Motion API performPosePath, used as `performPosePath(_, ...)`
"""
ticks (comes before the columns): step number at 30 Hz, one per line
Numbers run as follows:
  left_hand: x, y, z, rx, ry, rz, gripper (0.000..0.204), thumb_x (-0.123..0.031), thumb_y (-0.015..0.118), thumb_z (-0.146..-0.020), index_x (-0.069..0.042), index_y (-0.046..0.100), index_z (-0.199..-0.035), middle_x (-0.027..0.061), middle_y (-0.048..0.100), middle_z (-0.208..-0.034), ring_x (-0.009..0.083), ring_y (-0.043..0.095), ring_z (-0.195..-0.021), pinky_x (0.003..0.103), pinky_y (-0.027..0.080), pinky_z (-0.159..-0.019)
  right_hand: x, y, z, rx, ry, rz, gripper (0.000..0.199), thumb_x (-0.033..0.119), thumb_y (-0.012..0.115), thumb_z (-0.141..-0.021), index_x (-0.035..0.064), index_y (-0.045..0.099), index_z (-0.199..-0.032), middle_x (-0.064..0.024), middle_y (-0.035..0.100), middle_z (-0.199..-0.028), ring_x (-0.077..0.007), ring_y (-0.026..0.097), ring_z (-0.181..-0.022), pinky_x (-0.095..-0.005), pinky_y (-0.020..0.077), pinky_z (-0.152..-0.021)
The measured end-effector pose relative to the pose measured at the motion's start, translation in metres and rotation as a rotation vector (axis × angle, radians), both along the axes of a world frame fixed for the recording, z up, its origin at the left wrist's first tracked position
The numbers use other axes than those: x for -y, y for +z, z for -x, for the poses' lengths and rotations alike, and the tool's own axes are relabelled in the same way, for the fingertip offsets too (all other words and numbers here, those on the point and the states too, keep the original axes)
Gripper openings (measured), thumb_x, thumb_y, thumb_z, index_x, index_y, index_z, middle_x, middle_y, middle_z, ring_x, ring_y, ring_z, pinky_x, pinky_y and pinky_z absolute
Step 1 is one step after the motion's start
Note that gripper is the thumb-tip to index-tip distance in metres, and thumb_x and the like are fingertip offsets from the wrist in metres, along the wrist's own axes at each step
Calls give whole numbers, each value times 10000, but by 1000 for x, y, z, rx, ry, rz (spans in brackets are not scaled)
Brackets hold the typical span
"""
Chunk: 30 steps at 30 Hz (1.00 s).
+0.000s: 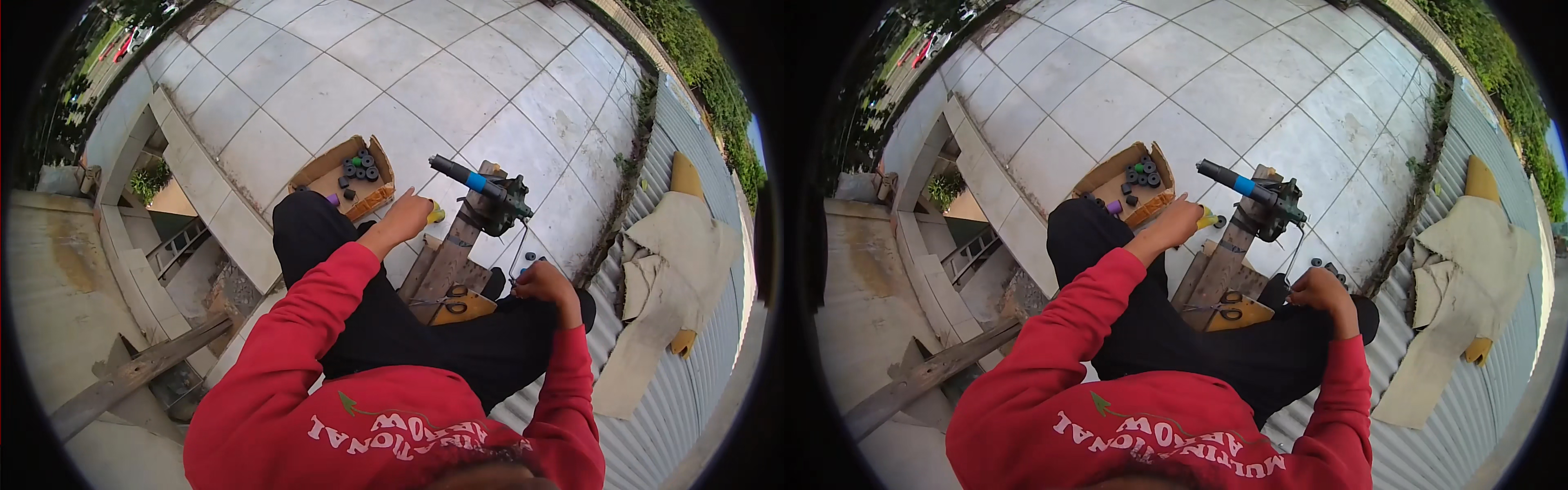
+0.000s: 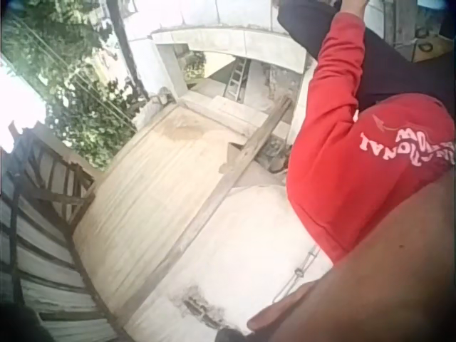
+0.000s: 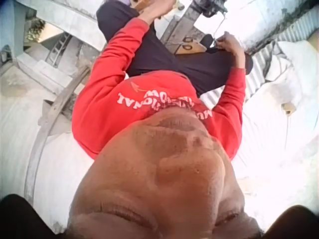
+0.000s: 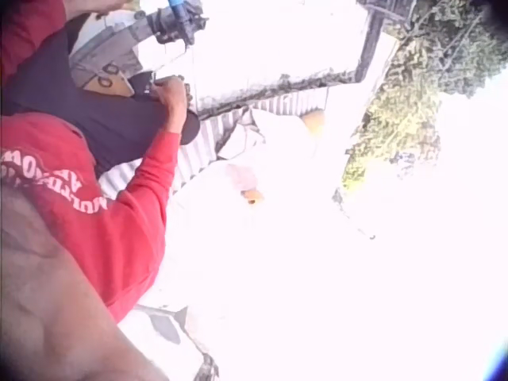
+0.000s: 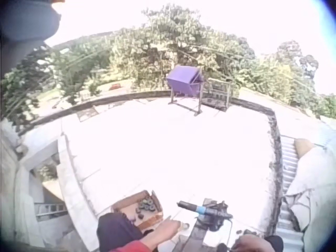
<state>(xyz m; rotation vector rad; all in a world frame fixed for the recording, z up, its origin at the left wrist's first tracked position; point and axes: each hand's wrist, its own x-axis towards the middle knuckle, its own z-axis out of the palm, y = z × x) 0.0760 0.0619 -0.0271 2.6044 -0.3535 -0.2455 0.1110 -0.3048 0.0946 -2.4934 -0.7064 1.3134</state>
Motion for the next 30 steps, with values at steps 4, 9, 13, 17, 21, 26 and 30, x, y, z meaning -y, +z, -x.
performPosePath(4, -4, 6, 5, -14, -15, -61, 102, 5, 601, -826, -22, 680, -885, 185, 707, -871, 369, 692, -920, 558, 351, -1172, -11, -71, -20, -120, -69, 72, 270, 287, 774, -830, 18, 796, -839, -77, 757, -743, -171, 717, -677, -334, 556, -699)
performPosePath(9, -4, 9, 8, 10, 38, 34, 94, 23, 594, -785, 4, 680, -816, 230, 687, -815, 423, 683, -885, 572, 352, -1179, -4, -147, -69, -92, -158, 37, 212, 233, 808, -819, 37, 817, -900, -63, 776, -783, -145, 731, -694, -323, 581, -704)
performPosePath(13, 4, 1, 0, -1, -21, -9, 92, -2, 608, -836, -28, 682, -884, 172, 702, -865, 370, 689, -921, 586, 347, -1162, 23, -179, -110, 184, -406, -45, 226, 268, 845, -763, 53, 807, -825, -65, 768, -758, -180, 721, -649, -340, 578, -663)
performPosePath(17, -1, -7, 4, 11, 7, -27, 91, -5, 599, -834, -31, 679, -871, 169, 699, -853, 368, 689, -909, 603, 339, -1160, 9, -162, -151, 485, -373, -25, 245, 235, 835, -718, 104, 826, -925, -139, 760, -814, -297, 735, -750, -396, 571, -706)
performPosePath(21, -2, -1, 4, -8, 8, -37, 89, -10, 597, -833, -37, 676, -863, 168, 698, -854, 369, 689, -910, 610, 330, -1163, 5, -123, -180, 619, -394, -64, 221, 242, 813, -767, 96, 822, -933, -150, 757, -831, -314, 730, -765, -407, 568, -715)
performPosePath(26, -4, -3, 6, -1, 28, -50, 93, -12, 598, -832, -40, 677, -872, 168, 698, -855, 369, 689, -912, 608, 332, -1162, 1, -58, -184, 726, -428, -87, 242, 258, 800, -811, 97, 807, -992, -148, 758, -871, -313, 729, -793, -404, 551, -704)
performPosePath(30, -6, -5, 7, 4, 24, -49, 97, -13, 607, -826, -42, 678, -885, 163, 699, -865, 364, 689, -923, 608, 335, -1159, 5, -13, -161, 827, -500, -223, 257, 261, 790, -834, 65, 798, -1000, -159, 754, -873, -309, 726, -777, -388, 542, -698)
